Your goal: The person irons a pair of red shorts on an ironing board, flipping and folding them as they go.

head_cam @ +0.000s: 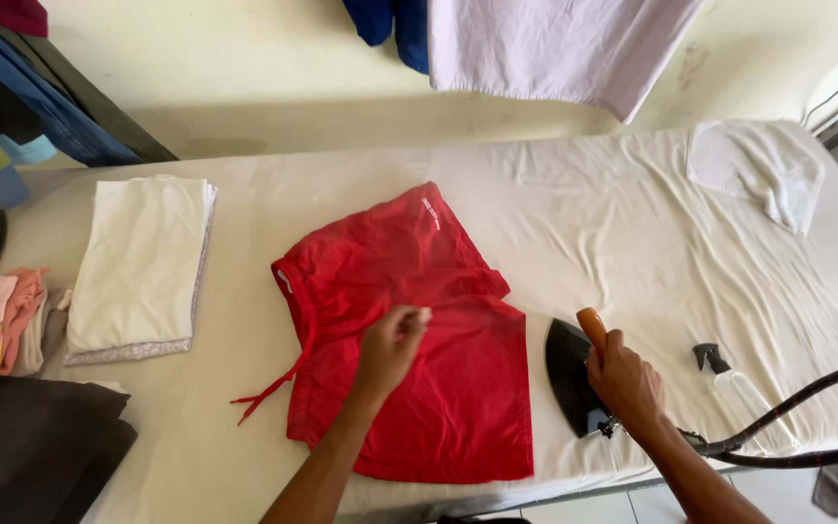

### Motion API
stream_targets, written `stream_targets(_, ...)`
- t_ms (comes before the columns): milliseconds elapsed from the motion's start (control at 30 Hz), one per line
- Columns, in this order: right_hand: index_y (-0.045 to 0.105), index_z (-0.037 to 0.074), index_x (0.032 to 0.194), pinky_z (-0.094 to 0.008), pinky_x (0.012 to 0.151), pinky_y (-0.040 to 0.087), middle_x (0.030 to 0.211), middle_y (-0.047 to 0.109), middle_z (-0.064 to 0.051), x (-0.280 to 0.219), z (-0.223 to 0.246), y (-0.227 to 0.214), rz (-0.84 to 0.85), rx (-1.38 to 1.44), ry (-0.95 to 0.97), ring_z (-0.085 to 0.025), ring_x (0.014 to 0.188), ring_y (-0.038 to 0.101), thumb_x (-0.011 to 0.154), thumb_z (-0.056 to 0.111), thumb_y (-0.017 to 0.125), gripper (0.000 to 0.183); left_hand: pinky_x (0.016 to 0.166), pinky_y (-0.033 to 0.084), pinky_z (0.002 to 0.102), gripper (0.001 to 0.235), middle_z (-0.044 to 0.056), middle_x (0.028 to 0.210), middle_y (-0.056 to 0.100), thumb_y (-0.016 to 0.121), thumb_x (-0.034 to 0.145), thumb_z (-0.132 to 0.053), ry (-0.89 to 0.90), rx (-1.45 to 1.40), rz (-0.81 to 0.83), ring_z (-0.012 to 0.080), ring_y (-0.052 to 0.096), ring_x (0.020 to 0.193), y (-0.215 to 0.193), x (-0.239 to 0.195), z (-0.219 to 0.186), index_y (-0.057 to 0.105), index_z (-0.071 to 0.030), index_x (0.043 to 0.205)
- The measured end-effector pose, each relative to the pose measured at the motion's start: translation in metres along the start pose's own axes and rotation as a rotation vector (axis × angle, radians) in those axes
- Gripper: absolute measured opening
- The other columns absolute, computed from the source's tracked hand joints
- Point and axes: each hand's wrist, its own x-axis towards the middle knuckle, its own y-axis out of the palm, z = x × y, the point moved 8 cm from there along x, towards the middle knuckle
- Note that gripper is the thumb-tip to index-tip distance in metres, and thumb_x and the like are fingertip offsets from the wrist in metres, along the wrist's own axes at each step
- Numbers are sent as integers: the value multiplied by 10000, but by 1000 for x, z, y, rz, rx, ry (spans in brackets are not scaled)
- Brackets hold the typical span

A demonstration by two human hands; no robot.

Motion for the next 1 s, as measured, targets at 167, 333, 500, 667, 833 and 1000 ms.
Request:
stream_targets(167, 444, 92, 1042, -582, 639, 509, 878, 761, -201, -11, 8, -18, -19, 121, -48, -508, 769, 699, 1014, 422, 445, 332, 842, 495, 463, 294, 106, 1115, 691, 629, 976, -331, 380, 507, 220, 298, 629, 1009, 133, 31, 38, 708, -79, 1106)
stream_targets(333, 443, 101, 1045, -610, 684, 500, 887, 748, -214, -6, 4, -14, 12, 156, -98, -531, 817, 682, 1001, 458, 468, 360, 1106, 339, 553, 637, 107, 1590, 430, 638, 932, -417, 389, 986, 365, 299, 416, 1412, 208, 41, 88, 495, -155, 1495)
stream_targets(500, 434, 106, 999, -528, 659, 456, 848, 742, -167, -7, 4, -16, 101, 213, -95, -492, 795, 656, 1003, 462, 459, 357, 1200, 234, 544, 481, 133, 1552, 491, 489, 1038, -387, 265, 579, 497, 316, 408, 1449, 188, 34, 68, 595, -121, 1425)
stream_targets(667, 458, 110, 1014, -518, 729, 478, 944, 771, -171, -10, 7, -25, 201, 204, -28, -473, 902, 683, 1001, 517, 430, 408, 869, 542, 432, 195, 114, 995, 764, 598, 982, -165, 539, 392, -60, 285, 713, 942, 49, 56, -12, 746, -39, 975)
stream_targets(833, 453, 189, 1399, -589, 895, 553, 1361, 612, -124, 6, 10, -26, 95, 163, -42, -374, 1207, 667, 940, 576, 491, 602, 896, 576, 410, 228, 129, 1036, 774, 589, 1000, -141, 280, 672, -324, 264, 726, 965, -73, 83, 31, 752, 2, 1074)
stream_targets(1000, 500, 160, 1126, -528, 865, 539, 1238, 714, -57, 23, 2, 2, 242, -98, 18, -385, 1132, 709, 942, 549, 551, 434, 969, 536, 440, 277, 161, 1109, 760, 587, 1027, -199, 238, 660, -291, 302, 705, 1042, -100, 82, 41, 741, 11, 1119)
